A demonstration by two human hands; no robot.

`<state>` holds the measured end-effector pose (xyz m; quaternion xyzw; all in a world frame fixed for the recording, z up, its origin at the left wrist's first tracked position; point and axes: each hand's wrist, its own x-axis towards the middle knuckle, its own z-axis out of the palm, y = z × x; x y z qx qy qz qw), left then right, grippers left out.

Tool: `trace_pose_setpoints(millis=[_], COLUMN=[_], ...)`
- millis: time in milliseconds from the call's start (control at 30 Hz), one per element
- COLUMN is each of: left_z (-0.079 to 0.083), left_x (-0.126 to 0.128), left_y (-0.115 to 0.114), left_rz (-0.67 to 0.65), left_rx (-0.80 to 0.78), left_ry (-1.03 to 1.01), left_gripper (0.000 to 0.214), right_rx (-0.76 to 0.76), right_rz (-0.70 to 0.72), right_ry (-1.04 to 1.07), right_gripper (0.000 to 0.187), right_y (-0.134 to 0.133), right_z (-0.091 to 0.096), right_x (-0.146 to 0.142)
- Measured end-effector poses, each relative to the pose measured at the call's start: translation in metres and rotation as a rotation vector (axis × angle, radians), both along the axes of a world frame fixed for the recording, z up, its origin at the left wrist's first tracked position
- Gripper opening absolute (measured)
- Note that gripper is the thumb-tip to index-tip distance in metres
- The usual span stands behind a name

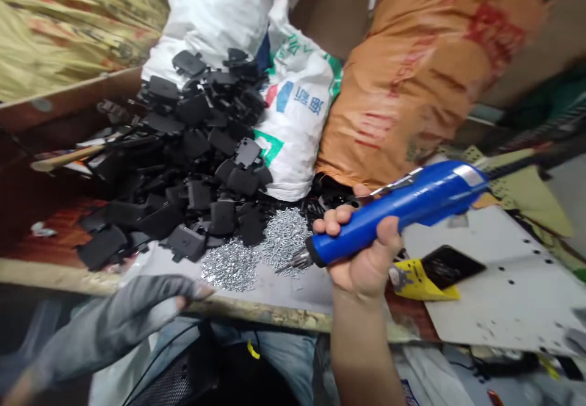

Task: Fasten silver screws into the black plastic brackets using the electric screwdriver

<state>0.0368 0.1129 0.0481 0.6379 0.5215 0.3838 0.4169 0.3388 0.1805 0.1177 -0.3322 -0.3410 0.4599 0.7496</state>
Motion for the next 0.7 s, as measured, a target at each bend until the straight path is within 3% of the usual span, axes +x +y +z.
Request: trace_pose_setpoints(millis=[100,167,233,333,400,567,633,700], left_z=[0.033,0.045,0.047,0.042,0.039,0.041,0.039,0.035], left_x=[0.066,0.106,0.134,0.154,0.158,0.159,0.158,0.156], left_y=[0.033,0.051,0.060,0.062,0.060,0.062,0.066,0.068], left_rz=[-0.315,-0.469,-0.615,-0.828,-0.830,-0.415,-0.423,-0.560], left_rx=[0.043,0.012,-0.098,-0.332,-0.311,0.191,0.204,0.111], left_ry=[-0.051,-0.094,-0.236,-0.529,-0.514,-0.134,-0.130,-0.155], left_gripper=[0.042,0.054,0.061,0.072,0.068,0.029,0.031,0.033], right_rx=[0.049,0.088,0.138,0.206,0.218,0.185,0.166,0.151], right_rz=[0.142,0.220,0.274,0.319,0.313,0.114,0.087,0.142], right_ry=[0.061,0.091,0.109,0.147,0.166,0.084,0.058,0.053], right_gripper=[0.051,0.050,0.050,0.052,0.050,0.041,0.043,0.046], right_y=[0.001,0.002,0.005,0.009,0.009,0.003,0.001,-0.001], right_z=[0.007,0.010,0.012,0.012,0.011,0.007,0.006,0.004], right_x=[-0.005,-0.006,-0.005,-0.002,0.001,0.005,0.007,0.009])
